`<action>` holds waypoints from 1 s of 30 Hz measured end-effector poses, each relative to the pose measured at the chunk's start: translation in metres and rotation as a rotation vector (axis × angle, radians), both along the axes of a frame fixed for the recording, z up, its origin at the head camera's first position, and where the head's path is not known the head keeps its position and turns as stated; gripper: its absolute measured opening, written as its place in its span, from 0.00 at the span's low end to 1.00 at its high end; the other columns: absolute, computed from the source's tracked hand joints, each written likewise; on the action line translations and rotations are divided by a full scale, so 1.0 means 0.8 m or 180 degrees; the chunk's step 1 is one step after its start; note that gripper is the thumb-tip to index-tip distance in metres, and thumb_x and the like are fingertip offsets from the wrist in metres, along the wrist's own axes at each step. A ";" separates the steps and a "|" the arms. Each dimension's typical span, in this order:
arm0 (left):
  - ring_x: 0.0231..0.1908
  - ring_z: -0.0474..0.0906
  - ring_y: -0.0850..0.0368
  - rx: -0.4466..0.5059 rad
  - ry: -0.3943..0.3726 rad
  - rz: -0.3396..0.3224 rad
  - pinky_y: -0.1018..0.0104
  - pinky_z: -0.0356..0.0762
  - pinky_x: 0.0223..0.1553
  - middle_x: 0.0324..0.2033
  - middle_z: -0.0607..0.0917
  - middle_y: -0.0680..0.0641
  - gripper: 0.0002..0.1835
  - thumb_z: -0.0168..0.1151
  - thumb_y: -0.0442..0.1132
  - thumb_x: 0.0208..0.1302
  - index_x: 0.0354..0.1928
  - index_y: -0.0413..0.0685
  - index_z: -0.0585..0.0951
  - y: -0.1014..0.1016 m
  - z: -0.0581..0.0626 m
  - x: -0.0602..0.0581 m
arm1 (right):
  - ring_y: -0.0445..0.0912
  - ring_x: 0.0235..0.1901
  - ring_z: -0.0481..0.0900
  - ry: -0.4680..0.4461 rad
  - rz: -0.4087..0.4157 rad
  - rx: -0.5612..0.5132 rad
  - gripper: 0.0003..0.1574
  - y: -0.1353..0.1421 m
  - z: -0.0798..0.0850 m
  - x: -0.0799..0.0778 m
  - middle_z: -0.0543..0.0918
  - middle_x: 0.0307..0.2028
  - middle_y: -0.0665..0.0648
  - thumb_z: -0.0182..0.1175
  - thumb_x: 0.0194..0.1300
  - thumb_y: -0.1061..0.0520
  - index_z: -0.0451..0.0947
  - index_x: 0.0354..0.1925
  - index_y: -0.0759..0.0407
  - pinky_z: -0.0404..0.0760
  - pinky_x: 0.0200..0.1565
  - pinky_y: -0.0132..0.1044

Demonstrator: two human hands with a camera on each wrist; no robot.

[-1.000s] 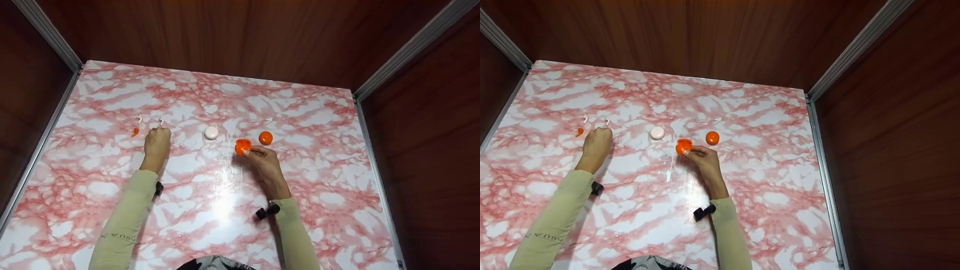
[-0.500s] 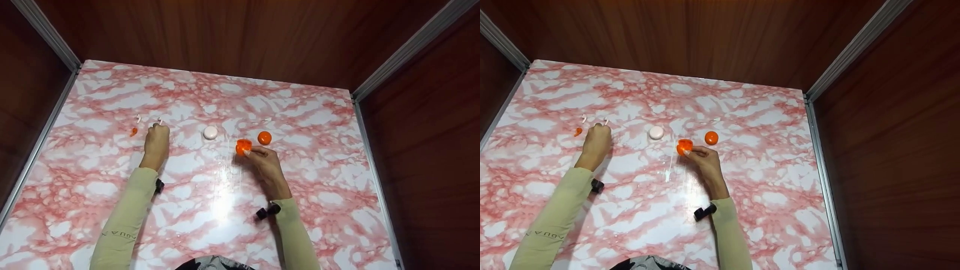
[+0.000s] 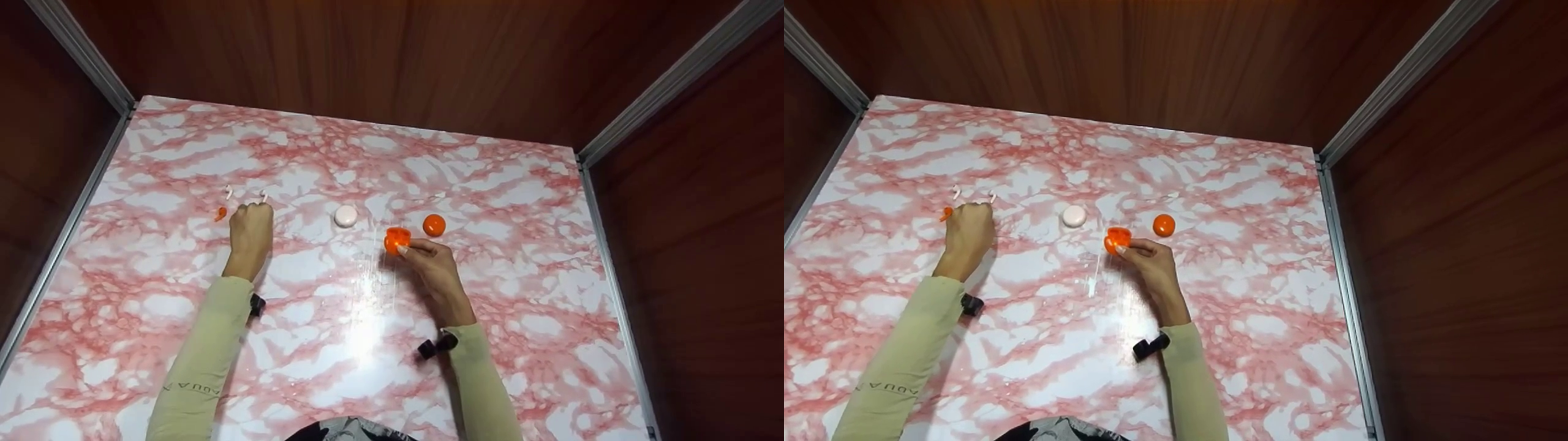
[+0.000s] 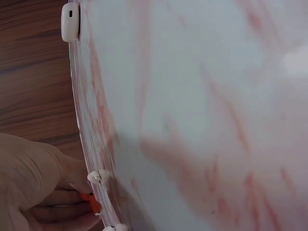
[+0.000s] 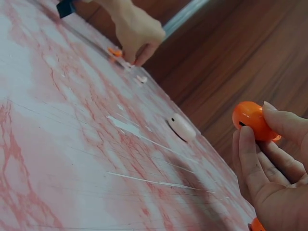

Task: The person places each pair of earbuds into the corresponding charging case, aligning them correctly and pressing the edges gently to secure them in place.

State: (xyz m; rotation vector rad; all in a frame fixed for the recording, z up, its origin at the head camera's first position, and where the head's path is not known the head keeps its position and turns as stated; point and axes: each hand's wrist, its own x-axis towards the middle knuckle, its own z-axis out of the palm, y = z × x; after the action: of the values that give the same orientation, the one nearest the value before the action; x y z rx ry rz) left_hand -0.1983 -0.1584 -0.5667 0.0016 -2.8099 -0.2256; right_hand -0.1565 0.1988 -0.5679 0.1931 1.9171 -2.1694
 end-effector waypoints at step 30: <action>0.35 0.88 0.57 0.3104 -0.0730 -0.0299 0.65 0.85 0.40 0.36 0.91 0.45 0.08 0.68 0.39 0.61 0.41 0.48 0.90 0.040 0.050 -0.003 | 0.52 0.49 0.86 0.0081 0.0136 -0.0290 0.30 -0.001 0.001 0.001 0.89 0.44 0.61 0.77 0.50 0.53 0.83 0.49 0.68 0.82 0.55 0.41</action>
State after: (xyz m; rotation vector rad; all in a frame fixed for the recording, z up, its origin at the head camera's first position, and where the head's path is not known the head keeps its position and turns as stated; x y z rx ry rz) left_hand -0.2009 -0.1266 -0.5268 0.1232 -2.6000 -1.6542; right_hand -0.1557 0.1982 -0.5675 0.1078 1.8135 -2.2357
